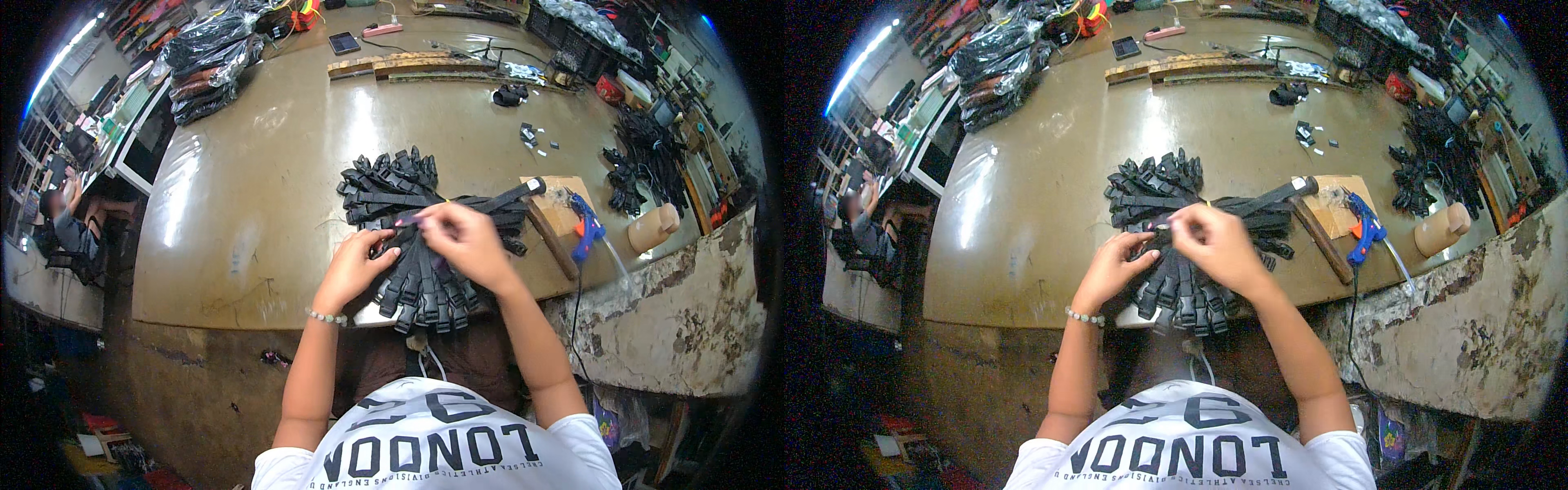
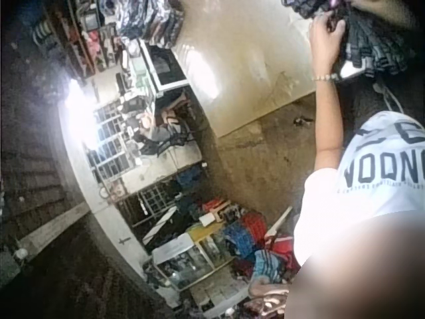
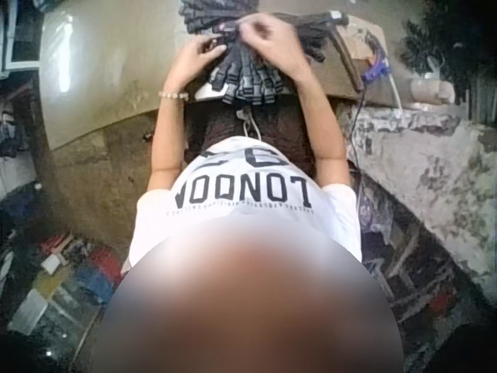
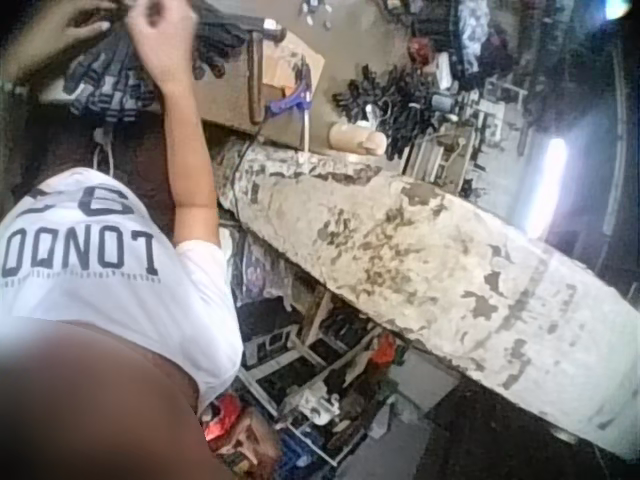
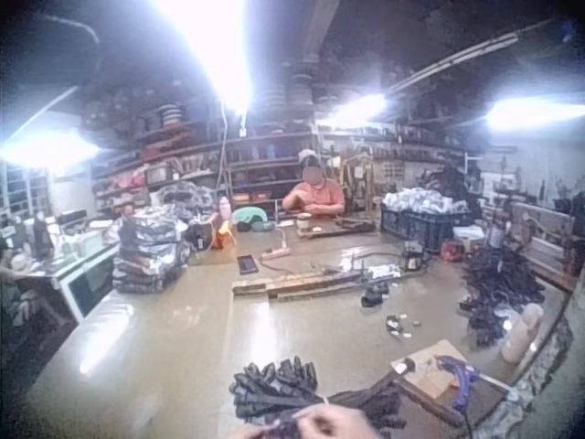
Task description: The person repeatedly picks black webbing straps from a pile on a table and threads a small purple plastic piece through the strap loop, then places the assembled strap back on the table. The process is repeated for multiple straps throughout the clip.
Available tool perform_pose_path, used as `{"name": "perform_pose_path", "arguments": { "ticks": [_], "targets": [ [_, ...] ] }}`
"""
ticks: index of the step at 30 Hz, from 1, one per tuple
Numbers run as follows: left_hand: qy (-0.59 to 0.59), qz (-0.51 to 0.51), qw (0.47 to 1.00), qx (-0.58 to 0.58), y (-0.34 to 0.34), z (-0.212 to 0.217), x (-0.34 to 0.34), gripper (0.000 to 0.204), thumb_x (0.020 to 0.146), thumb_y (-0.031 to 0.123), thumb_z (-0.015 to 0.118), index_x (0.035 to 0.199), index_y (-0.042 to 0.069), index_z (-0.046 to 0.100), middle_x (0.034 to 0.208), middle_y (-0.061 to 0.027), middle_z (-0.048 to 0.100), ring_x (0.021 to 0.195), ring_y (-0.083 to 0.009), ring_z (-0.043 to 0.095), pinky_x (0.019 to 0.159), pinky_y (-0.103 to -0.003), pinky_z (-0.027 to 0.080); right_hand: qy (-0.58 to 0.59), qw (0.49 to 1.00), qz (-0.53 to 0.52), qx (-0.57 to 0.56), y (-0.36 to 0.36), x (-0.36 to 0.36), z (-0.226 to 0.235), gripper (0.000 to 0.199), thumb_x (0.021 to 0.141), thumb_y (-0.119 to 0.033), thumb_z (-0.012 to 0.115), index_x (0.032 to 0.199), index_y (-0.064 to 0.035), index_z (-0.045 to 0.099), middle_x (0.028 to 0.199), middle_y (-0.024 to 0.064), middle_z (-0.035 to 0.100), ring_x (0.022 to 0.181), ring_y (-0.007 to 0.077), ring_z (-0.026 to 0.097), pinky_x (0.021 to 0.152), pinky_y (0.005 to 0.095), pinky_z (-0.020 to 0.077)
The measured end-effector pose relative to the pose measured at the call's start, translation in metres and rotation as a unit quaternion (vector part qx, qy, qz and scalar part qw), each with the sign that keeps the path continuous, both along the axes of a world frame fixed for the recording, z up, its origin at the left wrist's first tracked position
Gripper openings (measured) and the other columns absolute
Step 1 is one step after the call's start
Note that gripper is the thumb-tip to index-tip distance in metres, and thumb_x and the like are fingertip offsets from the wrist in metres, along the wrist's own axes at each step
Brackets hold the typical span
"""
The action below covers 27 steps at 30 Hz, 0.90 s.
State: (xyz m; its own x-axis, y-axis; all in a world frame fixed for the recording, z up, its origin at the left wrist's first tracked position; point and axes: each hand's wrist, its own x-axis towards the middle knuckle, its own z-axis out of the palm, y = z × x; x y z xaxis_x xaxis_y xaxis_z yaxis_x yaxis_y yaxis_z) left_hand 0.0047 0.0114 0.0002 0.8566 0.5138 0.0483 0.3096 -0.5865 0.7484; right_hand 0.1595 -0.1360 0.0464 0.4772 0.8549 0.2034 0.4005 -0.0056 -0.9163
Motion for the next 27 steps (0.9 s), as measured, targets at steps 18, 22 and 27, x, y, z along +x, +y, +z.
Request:
{"name": "perform_pose_path", "arguments": {
  "ticks": [18, 22, 27],
  "targets": [
    [-0.029, 0.042, 0.995, -0.081, 0.003, -0.014, 0.001, 0.060, 0.077, 0.030, 0.076, 0.127, 0.001, 0.060, 0.080, -0.0059, 0.061, 0.068, -0.0132, 0.054, 0.066, -0.028, 0.046, -0.203, 0.978, 0.041, -0.033, 0.027, 0.011, -0.032, 0.019, 0.084, -0.015, 0.063, 0.083, 0.0046, 0.064, 0.083, 0.0194, 0.064, 0.078, 0.0342, 0.063, 0.074, 0.0401, 0.0508],
    [-0.022, 0.032, 0.995, -0.087, 0.003, -0.008, -0.003, 0.061, 0.078, 0.030, 0.077, 0.130, 0.003, 0.058, 0.080, -0.0048, 0.060, 0.068, -0.0121, 0.053, 0.065, -0.027, 0.046, -0.208, 0.975, 0.053, -0.050, 0.027, 0.013, -0.028, 0.018, 0.088, -0.014, 0.063, 0.088, 0.0043, 0.064, 0.085, 0.0157, 0.066, 0.074, 0.0218, 0.064, 0.071, 0.0333, 0.0513],
    [-0.212, 0.104, 0.966, 0.100, 0.021, 0.002, 0.001, 0.021, 0.081, 0.015, 0.072, 0.099, 0.006, 0.069, 0.092, -0.0081, 0.063, 0.081, -0.0213, 0.062, 0.073, -0.032, 0.051, 0.160, 0.983, -0.043, 0.072, 0.026, 0.024, -0.023, 0.024, 0.101, -0.024, 0.051, 0.098, -0.0004, 0.056, 0.098, 0.0129, 0.067, 0.081, 0.0134, 0.064, 0.070, 0.0268, 0.0550]
  ]
}}
